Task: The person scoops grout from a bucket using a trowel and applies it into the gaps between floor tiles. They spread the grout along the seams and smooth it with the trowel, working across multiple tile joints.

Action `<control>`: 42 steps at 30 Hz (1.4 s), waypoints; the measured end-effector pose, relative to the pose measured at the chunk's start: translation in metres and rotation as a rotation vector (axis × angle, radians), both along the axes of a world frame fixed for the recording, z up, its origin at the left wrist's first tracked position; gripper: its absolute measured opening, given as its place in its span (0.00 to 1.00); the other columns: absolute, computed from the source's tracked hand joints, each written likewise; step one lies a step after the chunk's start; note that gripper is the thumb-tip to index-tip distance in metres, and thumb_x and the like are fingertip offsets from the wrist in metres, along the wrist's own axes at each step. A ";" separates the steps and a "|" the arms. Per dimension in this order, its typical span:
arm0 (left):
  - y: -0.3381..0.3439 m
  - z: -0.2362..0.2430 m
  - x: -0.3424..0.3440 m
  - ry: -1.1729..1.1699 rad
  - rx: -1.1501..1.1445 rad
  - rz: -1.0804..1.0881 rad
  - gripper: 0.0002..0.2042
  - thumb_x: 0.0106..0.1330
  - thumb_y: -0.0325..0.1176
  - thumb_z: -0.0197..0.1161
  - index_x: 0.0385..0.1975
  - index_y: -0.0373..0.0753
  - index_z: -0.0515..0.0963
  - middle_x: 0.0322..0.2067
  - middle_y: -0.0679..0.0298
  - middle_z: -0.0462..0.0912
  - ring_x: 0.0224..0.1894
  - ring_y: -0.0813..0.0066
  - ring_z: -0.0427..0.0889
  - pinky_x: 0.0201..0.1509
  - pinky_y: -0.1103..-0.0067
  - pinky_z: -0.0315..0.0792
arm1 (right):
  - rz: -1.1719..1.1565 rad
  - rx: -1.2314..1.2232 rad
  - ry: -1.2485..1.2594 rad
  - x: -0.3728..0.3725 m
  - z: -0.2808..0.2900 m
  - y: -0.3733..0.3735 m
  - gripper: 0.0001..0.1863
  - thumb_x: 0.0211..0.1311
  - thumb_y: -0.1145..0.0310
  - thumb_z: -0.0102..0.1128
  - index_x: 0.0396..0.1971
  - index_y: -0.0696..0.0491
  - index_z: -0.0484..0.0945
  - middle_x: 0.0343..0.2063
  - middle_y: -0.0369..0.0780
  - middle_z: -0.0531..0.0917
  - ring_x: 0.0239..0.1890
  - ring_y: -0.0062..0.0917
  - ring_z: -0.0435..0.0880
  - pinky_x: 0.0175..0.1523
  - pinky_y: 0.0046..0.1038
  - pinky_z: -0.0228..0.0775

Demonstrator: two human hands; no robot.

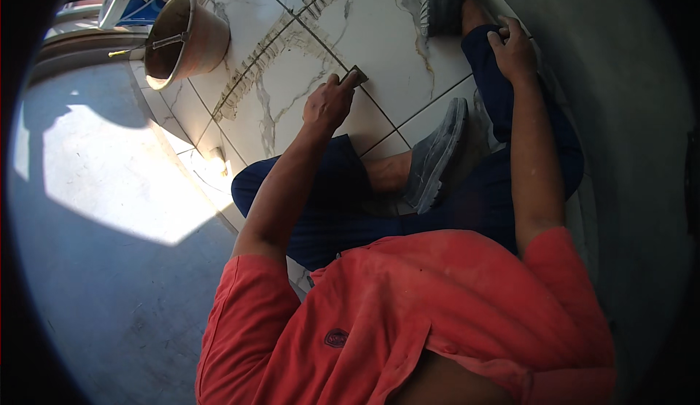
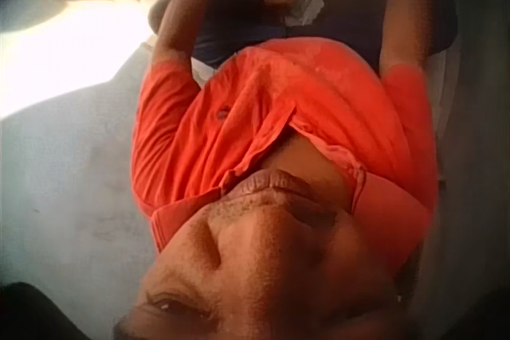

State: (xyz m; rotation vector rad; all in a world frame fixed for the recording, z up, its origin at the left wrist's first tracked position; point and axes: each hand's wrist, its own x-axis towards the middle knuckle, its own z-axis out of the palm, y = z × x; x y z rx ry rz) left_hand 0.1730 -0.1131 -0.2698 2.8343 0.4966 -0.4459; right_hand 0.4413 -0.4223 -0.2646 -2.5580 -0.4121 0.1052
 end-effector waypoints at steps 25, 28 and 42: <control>-0.006 0.021 0.036 0.016 0.054 -0.095 0.15 0.76 0.34 0.50 0.56 0.52 0.80 0.43 0.51 0.82 0.44 0.48 0.88 0.46 0.58 0.82 | 0.027 0.057 -0.062 0.005 -0.015 -0.004 0.26 0.66 0.55 0.65 0.61 0.47 0.75 0.49 0.44 0.86 0.53 0.42 0.85 0.57 0.43 0.77; -0.002 0.012 0.037 0.062 0.096 -0.132 0.15 0.75 0.34 0.51 0.55 0.54 0.80 0.42 0.52 0.83 0.44 0.49 0.88 0.45 0.58 0.83 | 0.018 0.050 -0.071 0.007 -0.016 -0.004 0.26 0.66 0.55 0.65 0.61 0.47 0.75 0.49 0.43 0.86 0.54 0.42 0.85 0.57 0.43 0.77; 0.000 0.049 -0.019 0.092 0.042 -0.069 0.14 0.74 0.34 0.53 0.54 0.54 0.81 0.39 0.52 0.82 0.39 0.49 0.87 0.42 0.58 0.82 | 0.001 0.051 -0.094 0.010 -0.019 -0.006 0.26 0.67 0.56 0.66 0.63 0.46 0.74 0.49 0.44 0.86 0.52 0.43 0.85 0.56 0.42 0.77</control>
